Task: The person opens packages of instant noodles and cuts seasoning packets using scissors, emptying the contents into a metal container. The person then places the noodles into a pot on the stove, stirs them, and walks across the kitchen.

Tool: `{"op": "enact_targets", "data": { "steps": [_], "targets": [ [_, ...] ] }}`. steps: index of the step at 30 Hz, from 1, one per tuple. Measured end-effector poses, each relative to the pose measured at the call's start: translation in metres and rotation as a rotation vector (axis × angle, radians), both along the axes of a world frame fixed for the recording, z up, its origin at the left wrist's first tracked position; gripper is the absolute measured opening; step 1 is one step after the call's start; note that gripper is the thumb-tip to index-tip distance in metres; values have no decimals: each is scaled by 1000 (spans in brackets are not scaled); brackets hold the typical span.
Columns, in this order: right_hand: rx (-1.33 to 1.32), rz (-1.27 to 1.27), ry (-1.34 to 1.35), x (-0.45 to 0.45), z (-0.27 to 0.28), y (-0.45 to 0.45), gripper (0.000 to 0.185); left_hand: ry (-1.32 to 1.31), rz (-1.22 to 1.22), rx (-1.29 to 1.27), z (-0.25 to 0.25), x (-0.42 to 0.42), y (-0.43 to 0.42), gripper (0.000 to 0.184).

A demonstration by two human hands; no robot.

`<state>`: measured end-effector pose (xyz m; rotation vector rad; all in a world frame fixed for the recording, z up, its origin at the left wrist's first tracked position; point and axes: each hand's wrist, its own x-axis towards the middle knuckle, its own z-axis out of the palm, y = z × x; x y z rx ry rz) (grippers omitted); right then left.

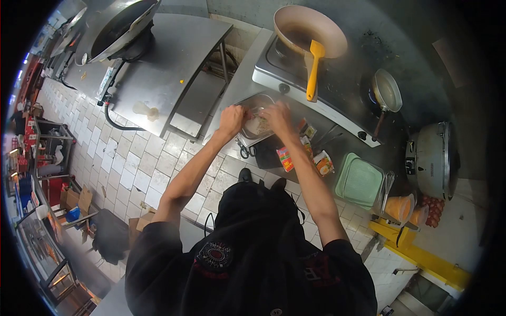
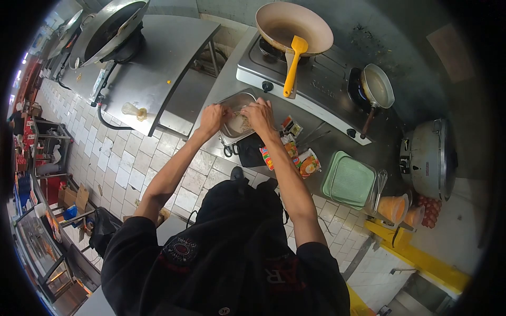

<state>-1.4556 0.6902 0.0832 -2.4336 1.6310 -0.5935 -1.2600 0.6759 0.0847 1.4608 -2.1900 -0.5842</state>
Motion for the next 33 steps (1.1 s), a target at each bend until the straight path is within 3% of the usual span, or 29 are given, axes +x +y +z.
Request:
{"op": "enact_targets", "data": {
  "steps": [4, 7, 9, 11, 18, 25, 27, 30, 33],
  "targets": [
    [0, 30, -13, 1, 7, 1, 11, -99, -48, -94, 15, -10, 6, 18],
    [9, 78, 28, 4, 7, -3, 13, -65, -76, -409, 12, -12, 2, 22],
    [14, 86, 68, 3, 20, -1, 14, -216, -111, -179, 6, -11, -4, 21],
    [61, -43, -184, -4, 35, 3, 15, -206, -78, -154, 4, -9, -6, 19],
    [133, 42, -100, -21, 16, -2, 20, -97, -88, -61, 3, -8, -3, 13],
    [-32, -20, -126, -12, 9, 3, 12, -104, -73, -111, -9, -11, -5, 12],
    [-22, -80, -166, -9, 8, 3, 10, -57, -44, -72, 12, -11, -1, 13],
    [-154, 48, -49, -3, 4, 7, 7, 11, -78, -110, 9, -11, 0, 14],
    [-148, -61, -68, -5, 10, 4, 7, 89, -106, -190, 4, -12, 0, 11]
  ]
}}
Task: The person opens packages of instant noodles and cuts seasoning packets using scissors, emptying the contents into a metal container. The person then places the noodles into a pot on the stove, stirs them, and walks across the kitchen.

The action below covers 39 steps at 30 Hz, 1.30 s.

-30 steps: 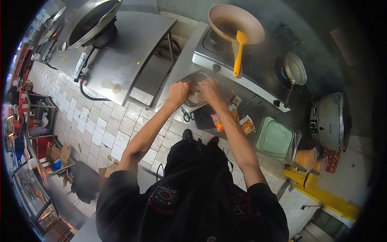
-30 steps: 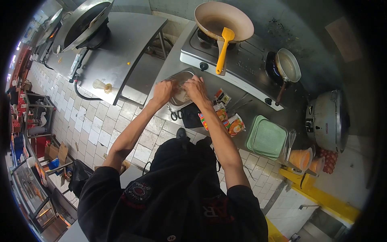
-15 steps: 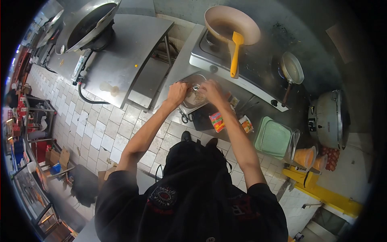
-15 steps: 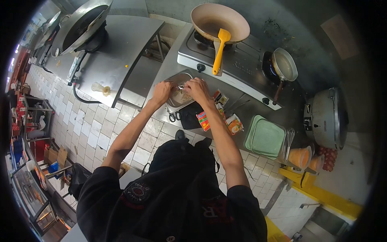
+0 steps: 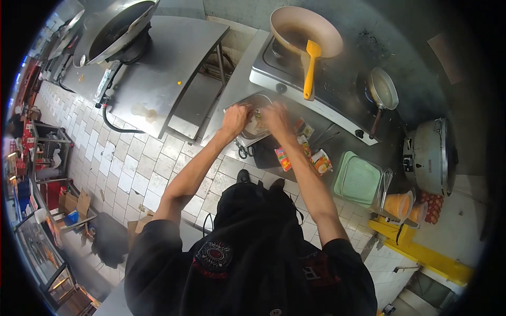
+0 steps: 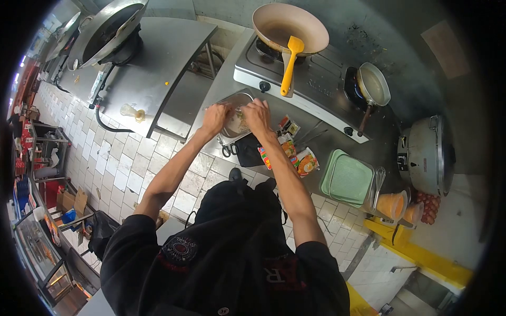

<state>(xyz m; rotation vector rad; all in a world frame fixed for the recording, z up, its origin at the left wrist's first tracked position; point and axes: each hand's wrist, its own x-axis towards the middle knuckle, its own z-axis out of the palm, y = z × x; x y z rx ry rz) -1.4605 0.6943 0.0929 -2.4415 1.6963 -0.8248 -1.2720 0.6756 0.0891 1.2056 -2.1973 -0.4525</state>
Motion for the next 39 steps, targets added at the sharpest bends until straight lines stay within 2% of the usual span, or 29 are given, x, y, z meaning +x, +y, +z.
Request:
{"op": "enact_targets", "data": {
  "steps": [2, 3, 5, 10, 12, 13, 14, 16, 19, 22, 24, 25, 27, 31, 34, 36, 39],
  "targets": [
    [51, 91, 245, 2, 1, 3, 8, -27, 13, 45, -3, 3, 2, 11],
    [55, 88, 248, 2, -2, 7, 8, -48, 27, 87, -4, 1, 3, 10],
    [-99, -38, 212, 4, -3, 4, 7, -82, 16, 66, -1, -1, -3, 10],
    [-45, -99, 88, 1, -3, 1, 6, -110, -11, 93, 3, 4, -1, 12],
    [-27, 8, 244, 5, -3, 8, 7, -173, 16, 39, 3, 2, 5, 12],
    [-40, -91, 9, -3, 2, 8, 9, -170, 17, 28, 6, 0, 1, 12],
    [-45, -89, 13, -2, -2, 3, 9, -141, 2, 13, 5, -2, 1, 12],
    [-71, 47, 238, 5, -17, 7, 10, -117, -18, 18, 0, 0, 11, 13],
    [-108, -76, 146, 0, -6, 10, 8, -69, -7, 62, 0, 0, -2, 12],
    [-47, -129, 58, -2, 5, 13, 9, -150, -23, -57, 0, -3, 1, 13],
    [-82, -191, -30, 0, 8, 13, 9, -264, -32, 48, 7, 2, 3, 16],
    [-28, -125, 48, 2, 8, 17, 9, -270, -40, 55, 8, 6, 7, 16],
    [12, -61, 133, 0, 11, 16, 10, -462, -4, -47, 11, 6, 4, 20],
    [35, 8, 162, 4, 15, 14, 9, -299, 34, -166, 4, -2, 6, 25],
    [46, 35, 181, 1, 26, 10, 10, -406, -91, -87, -11, -5, -4, 28],
    [79, 34, 172, -1, 28, 11, 11, -128, -81, 246, -12, -5, -2, 26],
    [22, 8, 188, -1, 26, 10, 11, -78, -115, 180, -22, -5, -4, 25]
  ]
}}
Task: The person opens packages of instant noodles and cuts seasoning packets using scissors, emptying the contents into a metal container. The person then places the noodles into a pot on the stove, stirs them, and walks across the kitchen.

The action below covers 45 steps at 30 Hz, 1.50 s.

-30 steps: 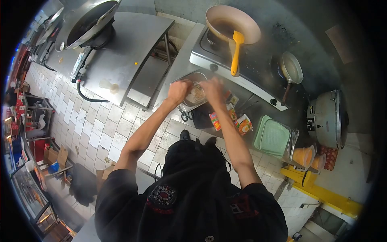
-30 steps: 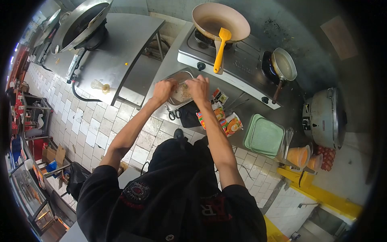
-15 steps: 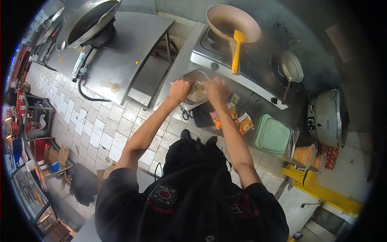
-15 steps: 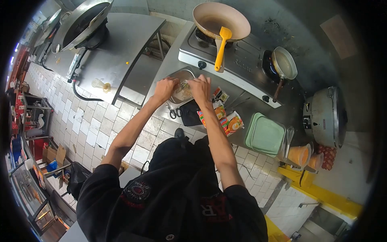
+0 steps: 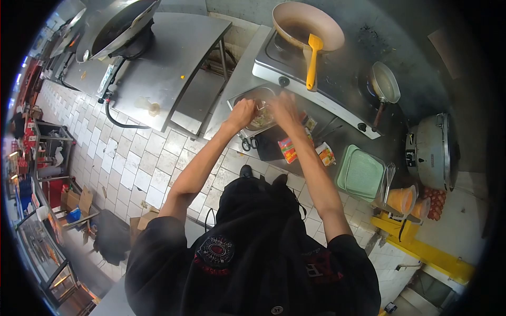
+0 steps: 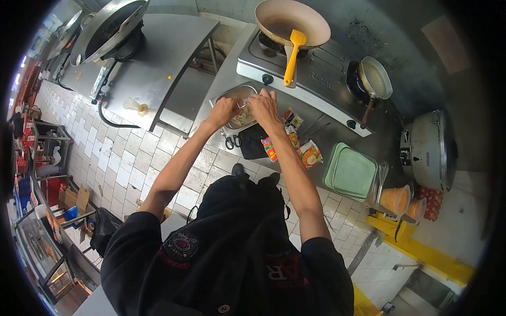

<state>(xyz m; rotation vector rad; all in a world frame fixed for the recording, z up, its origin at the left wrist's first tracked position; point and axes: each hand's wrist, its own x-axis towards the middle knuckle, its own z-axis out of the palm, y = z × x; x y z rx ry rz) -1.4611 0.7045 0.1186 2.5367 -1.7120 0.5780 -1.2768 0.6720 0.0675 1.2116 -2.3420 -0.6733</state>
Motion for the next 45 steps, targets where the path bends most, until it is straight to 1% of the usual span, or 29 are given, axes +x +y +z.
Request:
{"op": "enact_targets", "data": {
  "steps": [4, 6, 7, 9, 10, 12, 13, 15, 16, 18, 22, 24, 25, 27, 28, 29, 30, 31, 32, 33, 35, 36, 37, 38, 39, 40, 42, 43, 45],
  "targets": [
    [5, 1, 12, 2, 0, -2, 11, -77, 20, -73, -9, -5, 7, 25],
    [-5, 8, 13, 4, -1, -3, 11, -169, 83, -187, -6, -4, 10, 23],
    [-9, 8, 11, 5, -1, -3, 11, -168, 82, -187, -4, -5, 12, 23],
    [-12, 6, 8, 3, -5, -3, 11, -170, 119, -430, 13, -6, 18, 24],
    [-22, 12, 1, 3, -6, -4, 10, -171, 119, -430, 13, -6, 17, 24],
    [-37, 18, -6, 3, -7, -8, 10, -247, 53, -291, 13, -7, 10, 31],
    [-33, 28, -5, 3, -7, -8, 10, -248, 52, -291, 13, -7, 7, 31],
    [-31, 38, -3, 3, -11, -8, 10, -358, 115, 26, 16, -8, 1, 37],
    [-52, 30, -46, 4, -12, -7, 10, -357, 117, 25, 16, -7, 3, 37],
    [-76, 25, -88, 2, -17, -8, 10, -178, 69, -264, 23, -4, 8, 32],
    [-73, 29, -104, 0, -19, -9, 9, -251, 46, -210, 7, -4, 2, 25],
    [-38, 27, -90, 0, -16, -10, 10, 52, 87, -373, 21, -7, 10, 21],
    [-20, 29, -52, 1, -14, -12, 14, 51, 83, -371, 23, -6, 9, 21],
    [5, 30, -17, 4, -7, -9, 18, 33, 99, -150, 27, -2, 9, 22],
    [13, 53, -115, 5, -3, -7, 23, 31, 97, -145, 29, 0, 10, 22],
    [20, 74, -212, 6, 2, -5, 28, 103, 196, 66, 37, 4, 12, 20],
    [24, 71, -214, 6, 8, -1, 28, 174, 295, 277, 41, 7, 14, 18],
    [-2, 57, -348, 4, 14, 5, 30, 171, 293, 282, 36, 14, 18, 18],
    [-31, 44, -483, 3, 20, 11, 31, 556, 393, 378, 29, 25, 24, 16],
    [-30, 44, -485, -3, 24, 19, 31, 945, 488, 465, 29, 35, 30, 15],
    [-27, -94, -583, -25, 30, 49, 30, 1238, 709, 448, 34, 56, 51, 12],
    [23, -197, -624, -37, 22, 64, 29, 1252, 823, 473, 28, 69, 61, 11],
    [74, -301, -662, -49, 8, 80, 29, 1264, 938, 501, 15, 81, 71, 10],
    [82, -301, -658, -61, -9, 94, 29, 1186, 979, 475, -14, 92, 78, 15],
    [108, -418, -661, -73, -29, 108, 27, 1186, 983, 482, -34, 91, 86, 15],
    [128, -539, -661, -80, -43, 118, 26, 1091, 994, 454, -50, 88, 92, 17],
    [167, -581, -684, -88, -53, 135, 24, 881, 967, 430, -63, 79, 97, 27],
    [208, -613, -713, -92, -57, 142, 22, 882, 960, 440, -70, 77, 97, 27],
    [178, -629, -669, -99, -60, 151, 21, 570, 876, 491, -61, 69, 96, 33]
  ]
}}
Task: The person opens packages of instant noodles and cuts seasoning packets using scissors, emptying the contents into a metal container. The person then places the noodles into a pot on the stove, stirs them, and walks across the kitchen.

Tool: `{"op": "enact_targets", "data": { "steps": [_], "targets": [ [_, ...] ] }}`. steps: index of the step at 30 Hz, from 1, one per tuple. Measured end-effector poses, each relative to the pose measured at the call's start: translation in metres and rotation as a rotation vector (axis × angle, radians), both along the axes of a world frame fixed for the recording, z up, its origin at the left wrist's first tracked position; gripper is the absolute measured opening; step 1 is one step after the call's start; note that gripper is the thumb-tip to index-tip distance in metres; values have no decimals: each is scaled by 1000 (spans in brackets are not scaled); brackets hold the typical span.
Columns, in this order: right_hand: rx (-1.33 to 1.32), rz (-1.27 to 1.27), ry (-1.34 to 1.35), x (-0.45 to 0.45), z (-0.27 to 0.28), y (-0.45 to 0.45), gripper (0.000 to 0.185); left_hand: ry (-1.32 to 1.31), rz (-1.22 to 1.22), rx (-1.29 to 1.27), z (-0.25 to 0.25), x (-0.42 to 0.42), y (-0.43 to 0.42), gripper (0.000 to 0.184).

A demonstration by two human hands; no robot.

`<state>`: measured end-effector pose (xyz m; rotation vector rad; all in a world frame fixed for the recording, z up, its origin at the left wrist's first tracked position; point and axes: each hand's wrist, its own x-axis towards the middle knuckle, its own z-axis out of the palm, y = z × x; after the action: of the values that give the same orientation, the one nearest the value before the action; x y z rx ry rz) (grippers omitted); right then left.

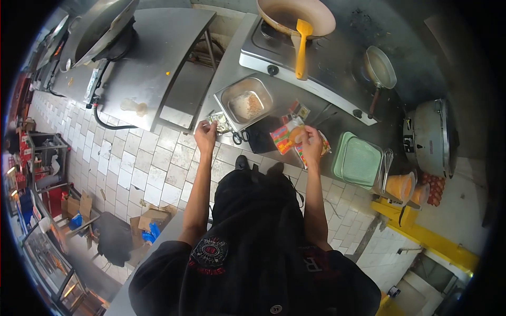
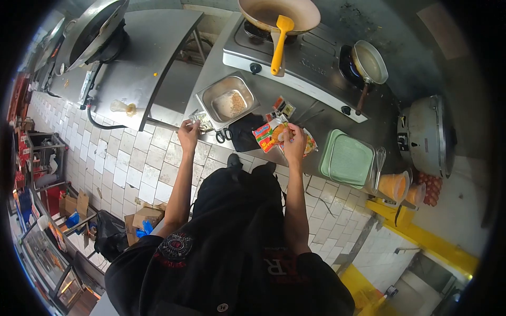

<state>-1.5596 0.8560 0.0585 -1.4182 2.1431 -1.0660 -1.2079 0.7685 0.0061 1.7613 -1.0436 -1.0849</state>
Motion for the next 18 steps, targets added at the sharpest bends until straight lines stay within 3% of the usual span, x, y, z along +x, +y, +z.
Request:
{"op": "enact_targets", "data": {
  "steps": [2, 4, 8, 10, 12, 13, 15, 16, 17, 18],
  "targets": [
    [-68, -65, 52, -7, 0, 3, 21, -148, -46, -87, -2, -5, 0, 38],
    [-81, -80, 118, -16, 0, -7, 21, -606, -100, -315, 4, -7, 4, 40],
    [30, 83, 272, -33, -11, -65, 28, -550, 7, -356, 3, -4, 9, 46],
    [83, 169, 307, -34, -10, -94, 34, -577, 18, -411, 20, -4, 16, 41],
    [280, 308, 418, -36, -17, -112, 54, -496, -27, -470, 36, -3, 28, 28],
    [273, 302, 421, -37, -20, -115, 54, -451, -48, -573, 34, -8, 35, 14],
    [358, 176, 469, -39, -24, -119, 57, -263, -299, -695, 56, -42, 56, 9],
    [357, 181, 477, -45, -26, -120, 57, -245, -539, -800, 68, -62, 57, 11],
    [389, 223, 431, -55, -27, -123, 56, -234, -701, -740, 86, -88, 58, 11],
    [421, 265, 383, -61, -26, -127, 55, -214, -776, -797, 95, -117, 49, 13]
  ]
}}
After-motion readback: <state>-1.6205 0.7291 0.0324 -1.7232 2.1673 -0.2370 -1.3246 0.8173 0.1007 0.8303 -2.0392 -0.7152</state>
